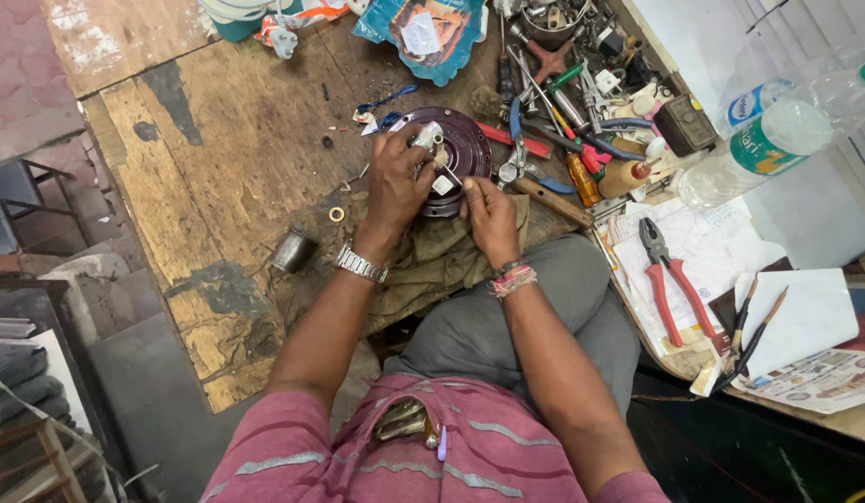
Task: The person uses a screwdriver to adjust internal components of a small electric motor placed on a workbench. They repeatedly probe and tighten parts within the motor housing while seated.
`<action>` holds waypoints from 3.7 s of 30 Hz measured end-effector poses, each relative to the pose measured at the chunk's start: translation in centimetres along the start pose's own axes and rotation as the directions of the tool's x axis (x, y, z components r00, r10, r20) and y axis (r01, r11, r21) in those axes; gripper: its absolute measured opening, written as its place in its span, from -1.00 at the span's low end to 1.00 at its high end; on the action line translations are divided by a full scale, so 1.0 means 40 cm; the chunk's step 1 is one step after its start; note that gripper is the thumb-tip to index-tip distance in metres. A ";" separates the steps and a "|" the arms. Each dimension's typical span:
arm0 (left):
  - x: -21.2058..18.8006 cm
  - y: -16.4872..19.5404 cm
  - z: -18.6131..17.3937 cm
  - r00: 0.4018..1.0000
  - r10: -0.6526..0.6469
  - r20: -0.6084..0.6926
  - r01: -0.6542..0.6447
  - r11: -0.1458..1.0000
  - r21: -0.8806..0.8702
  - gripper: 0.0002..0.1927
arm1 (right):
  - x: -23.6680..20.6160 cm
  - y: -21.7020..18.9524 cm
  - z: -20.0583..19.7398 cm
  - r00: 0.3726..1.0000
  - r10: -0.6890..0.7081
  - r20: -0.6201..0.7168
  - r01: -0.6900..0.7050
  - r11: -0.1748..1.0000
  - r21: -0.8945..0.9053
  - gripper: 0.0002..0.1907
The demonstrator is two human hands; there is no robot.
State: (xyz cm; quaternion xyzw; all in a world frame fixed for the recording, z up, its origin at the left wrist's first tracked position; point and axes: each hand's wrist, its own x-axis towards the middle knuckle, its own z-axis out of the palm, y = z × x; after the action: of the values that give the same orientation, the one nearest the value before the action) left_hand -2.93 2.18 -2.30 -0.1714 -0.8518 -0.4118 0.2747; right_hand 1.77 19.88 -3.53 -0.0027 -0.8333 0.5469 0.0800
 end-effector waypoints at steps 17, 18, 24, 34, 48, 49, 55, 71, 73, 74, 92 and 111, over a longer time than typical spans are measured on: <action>-0.005 -0.007 0.000 0.998 -0.050 0.028 0.051 0.999 -0.019 -0.88 | 0.008 0.000 0.003 0.975 -0.210 -0.066 0.198 0.968 -0.155 -0.74; -0.004 -0.007 0.000 0.998 -0.056 0.034 0.057 0.998 -0.022 -0.88 | 0.005 -0.005 0.002 0.943 -0.320 -0.087 0.299 0.934 -0.197 -0.73; 0.001 -0.009 -0.001 0.998 -0.049 0.046 0.049 0.999 -0.004 -0.88 | 0.002 -0.019 0.007 0.997 -0.072 -0.011 0.066 0.960 -0.270 -0.81; 0.015 0.001 -0.006 0.998 -0.048 0.031 0.049 0.999 -0.017 -0.85 | 0.005 -0.002 0.012 0.854 -0.515 -0.075 0.463 0.817 -0.344 -0.87; 0.022 -0.007 -0.002 0.999 -0.049 0.024 0.050 0.998 -0.041 -0.87 | 0.012 0.004 0.021 0.878 -0.470 -0.094 0.411 0.839 -0.357 -0.80; 0.021 -0.007 -0.002 0.998 -0.056 0.036 0.058 0.997 -0.047 -0.87 | 0.008 0.007 0.017 0.827 -0.554 -0.098 0.471 0.777 -0.416 -0.85; 0.033 -0.018 -0.001 0.998 -0.036 0.045 0.039 0.997 -0.071 -0.87 | 0.027 0.020 0.020 0.999 -0.002 0.041 -0.002 0.995 0.096 -0.80; 0.023 -0.054 0.002 0.989 -0.061 0.136 0.077 0.990 -0.118 -0.88 | 0.028 0.066 0.056 0.995 0.076 0.056 -0.087 0.974 0.212 -0.76; 0.023 -0.054 0.006 0.990 -0.059 0.128 0.074 0.990 -0.117 -0.88 | 0.037 0.082 0.063 0.986 0.113 0.125 -0.157 0.887 0.434 -0.75; 0.022 -0.053 0.007 0.992 -0.055 0.115 0.069 0.991 -0.114 -0.88 | 0.040 0.086 0.065 0.975 0.171 0.143 -0.217 0.874 0.435 -0.75; 0.018 -0.065 -0.003 0.991 -0.018 0.130 0.025 0.998 -0.052 -0.89 | 0.010 0.109 0.009 0.998 0.042 -0.041 -0.027 0.947 0.322 -0.76; -0.034 0.001 -0.076 0.984 0.084 0.155 -0.094 0.994 0.055 -0.83 | -0.007 -0.034 0.019 0.849 -0.528 -0.014 0.493 0.802 -0.338 -0.65</action>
State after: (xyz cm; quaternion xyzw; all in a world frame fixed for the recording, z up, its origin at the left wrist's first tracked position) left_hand -0.85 -0.32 -1.54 -0.2315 -0.8743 -0.3580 0.2321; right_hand 2.06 18.62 -2.62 0.1795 -0.8754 0.3606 0.2674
